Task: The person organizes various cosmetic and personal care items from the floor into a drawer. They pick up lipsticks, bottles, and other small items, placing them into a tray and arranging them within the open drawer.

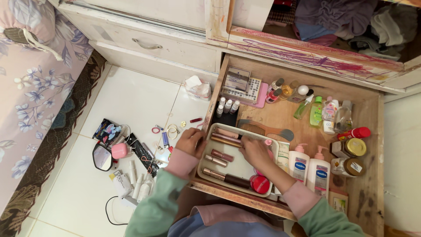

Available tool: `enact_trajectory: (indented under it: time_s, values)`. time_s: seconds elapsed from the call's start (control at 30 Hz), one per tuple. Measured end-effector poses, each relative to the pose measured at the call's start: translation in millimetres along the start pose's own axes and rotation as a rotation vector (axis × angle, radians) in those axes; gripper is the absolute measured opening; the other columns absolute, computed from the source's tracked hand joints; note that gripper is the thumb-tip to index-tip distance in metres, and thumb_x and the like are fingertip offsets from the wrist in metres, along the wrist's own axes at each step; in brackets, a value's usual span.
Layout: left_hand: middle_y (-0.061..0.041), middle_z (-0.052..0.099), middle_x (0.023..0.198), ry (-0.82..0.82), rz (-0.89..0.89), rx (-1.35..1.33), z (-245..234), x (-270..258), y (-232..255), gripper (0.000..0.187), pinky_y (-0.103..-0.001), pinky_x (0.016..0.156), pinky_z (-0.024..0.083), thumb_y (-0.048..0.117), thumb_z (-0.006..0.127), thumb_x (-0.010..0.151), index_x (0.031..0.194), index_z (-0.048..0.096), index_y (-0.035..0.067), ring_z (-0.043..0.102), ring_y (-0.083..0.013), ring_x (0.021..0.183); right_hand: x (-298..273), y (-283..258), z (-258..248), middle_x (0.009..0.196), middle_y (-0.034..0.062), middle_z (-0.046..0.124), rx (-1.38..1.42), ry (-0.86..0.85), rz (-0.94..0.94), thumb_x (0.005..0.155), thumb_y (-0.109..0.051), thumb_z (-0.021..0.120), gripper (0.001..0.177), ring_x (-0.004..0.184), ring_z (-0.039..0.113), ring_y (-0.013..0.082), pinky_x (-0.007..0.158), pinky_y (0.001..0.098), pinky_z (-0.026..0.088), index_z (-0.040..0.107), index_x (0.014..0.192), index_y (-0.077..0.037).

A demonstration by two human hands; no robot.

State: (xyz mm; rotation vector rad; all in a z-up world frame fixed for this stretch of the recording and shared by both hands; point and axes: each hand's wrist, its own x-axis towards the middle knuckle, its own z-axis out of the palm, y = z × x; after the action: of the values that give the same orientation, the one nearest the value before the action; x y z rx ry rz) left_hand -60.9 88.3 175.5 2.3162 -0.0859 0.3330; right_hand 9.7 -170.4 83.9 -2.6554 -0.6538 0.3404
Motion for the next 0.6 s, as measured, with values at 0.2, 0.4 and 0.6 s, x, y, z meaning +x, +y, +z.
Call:
enact_trajectory:
  time_s: [0.2, 0.4, 0.6]
  values:
    - [-0.014, 0.068, 0.108, 0.054, -0.094, -0.044, -23, -15, -9, 0.021, -0.039, 0.084, 0.055, 0.013, 0.073, 0.089, 0.107, 0.07, 0.002, 0.066, -0.0335, 0.098, 3, 10, 12, 0.083, 0.0141, 0.077, 0.207, -0.187, 0.111, 0.085, -0.019, 0.077, 0.02, 0.079, 0.075, 0.0304, 0.077, 0.041, 0.057, 0.068, 0.093, -0.003]
    - [-0.012, 0.07, 0.105, 0.034, -0.208, -0.04, -33, -29, -14, 0.023, -0.038, 0.077, 0.056, 0.015, 0.074, 0.087, 0.106, 0.071, 0.003, 0.068, -0.0295, 0.087, 2, 22, 29, 0.091, 0.0106, 0.079, 0.482, -0.2, 0.052, 0.083, -0.01, 0.075, 0.021, 0.088, 0.078, 0.0213, 0.079, 0.0327, 0.061, 0.068, 0.102, -0.003]
    - [-0.012, 0.07, 0.106, 0.028, -0.26, -0.077, -41, -40, -13, 0.024, -0.035, 0.072, 0.057, 0.016, 0.073, 0.088, 0.109, 0.07, 0.003, 0.069, -0.0254, 0.086, 1, 16, 31, 0.095, 0.0092, 0.079, 0.516, -0.217, 0.073, 0.083, -0.009, 0.076, 0.021, 0.089, 0.077, 0.0169, 0.079, 0.0306, 0.06, 0.067, 0.101, -0.002]
